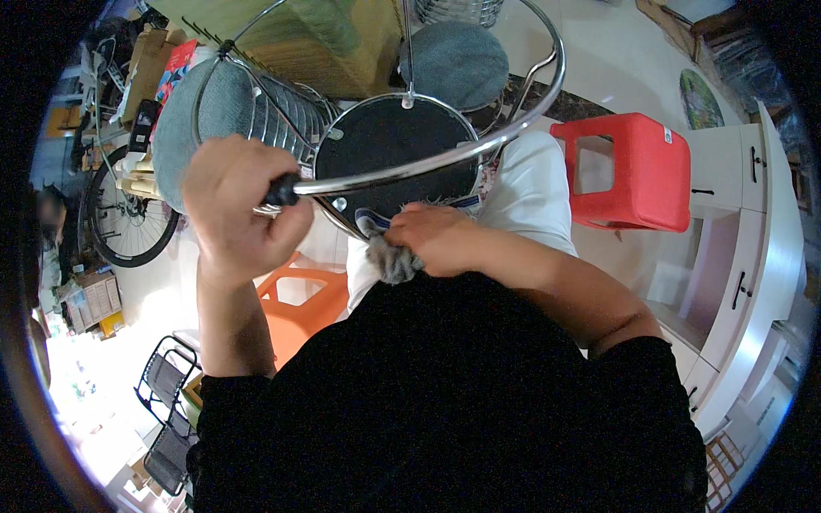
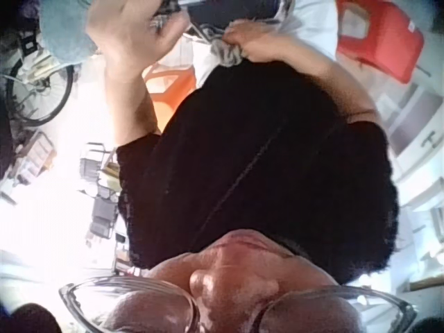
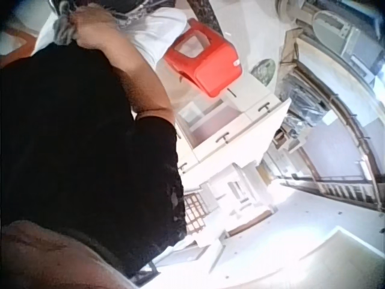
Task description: The person wipes the metal frame and fabric seat of a stool with a gray cloth. They rotate the stool to access different sides, remove the seat cushion to clean underneath, then replace the cushion and continue wiping the frame and seat surface.
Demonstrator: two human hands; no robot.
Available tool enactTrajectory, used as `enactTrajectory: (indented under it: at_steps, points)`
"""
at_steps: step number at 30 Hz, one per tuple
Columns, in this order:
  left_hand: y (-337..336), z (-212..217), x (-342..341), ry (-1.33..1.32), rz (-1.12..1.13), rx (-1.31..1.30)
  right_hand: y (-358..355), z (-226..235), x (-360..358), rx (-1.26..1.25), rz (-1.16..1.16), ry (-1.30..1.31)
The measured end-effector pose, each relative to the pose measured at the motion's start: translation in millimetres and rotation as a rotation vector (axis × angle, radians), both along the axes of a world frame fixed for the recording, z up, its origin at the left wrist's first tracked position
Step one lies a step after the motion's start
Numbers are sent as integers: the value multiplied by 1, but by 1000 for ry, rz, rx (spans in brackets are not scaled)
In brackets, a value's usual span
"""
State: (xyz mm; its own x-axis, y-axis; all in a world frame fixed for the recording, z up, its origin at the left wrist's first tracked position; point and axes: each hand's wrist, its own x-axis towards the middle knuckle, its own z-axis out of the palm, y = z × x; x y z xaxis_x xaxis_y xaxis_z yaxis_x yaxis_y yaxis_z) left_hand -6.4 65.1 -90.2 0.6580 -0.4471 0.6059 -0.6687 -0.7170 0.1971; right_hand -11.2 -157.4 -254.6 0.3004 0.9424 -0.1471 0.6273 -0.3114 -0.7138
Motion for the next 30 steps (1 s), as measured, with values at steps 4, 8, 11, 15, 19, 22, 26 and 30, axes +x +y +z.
enactTrajectory:
  at_steps: [4, 8, 11, 15, 19, 22, 26, 30]
  points:
    - [-1, 0, -7, 4, 54, -7, -40, 26, 34, -313, -206, -82]
    - [11, -6, -4, -38, 93, -90, -110, 75, 45, 206, -557, -246]
    - [14, -6, -4, -18, 140, -91, -115, 103, 22, 405, -717, -376]
    - [7, -6, -2, -24, 144, -83, -70, 138, 8, 449, -731, -561]
    - [-6, -4, 7, -81, 25, -104, 11, 160, 23, 657, -437, -964]
    - [4, -3, 0, 4, 26, -46, 12, 157, 25, 655, -420, -960]
    - [-1, 2, -3, -11, 52, -10, -25, 157, 42, 571, -275, -837]
    - [2, 0, 5, -22, 22, -50, -85, 144, 89, 557, -276, -654]
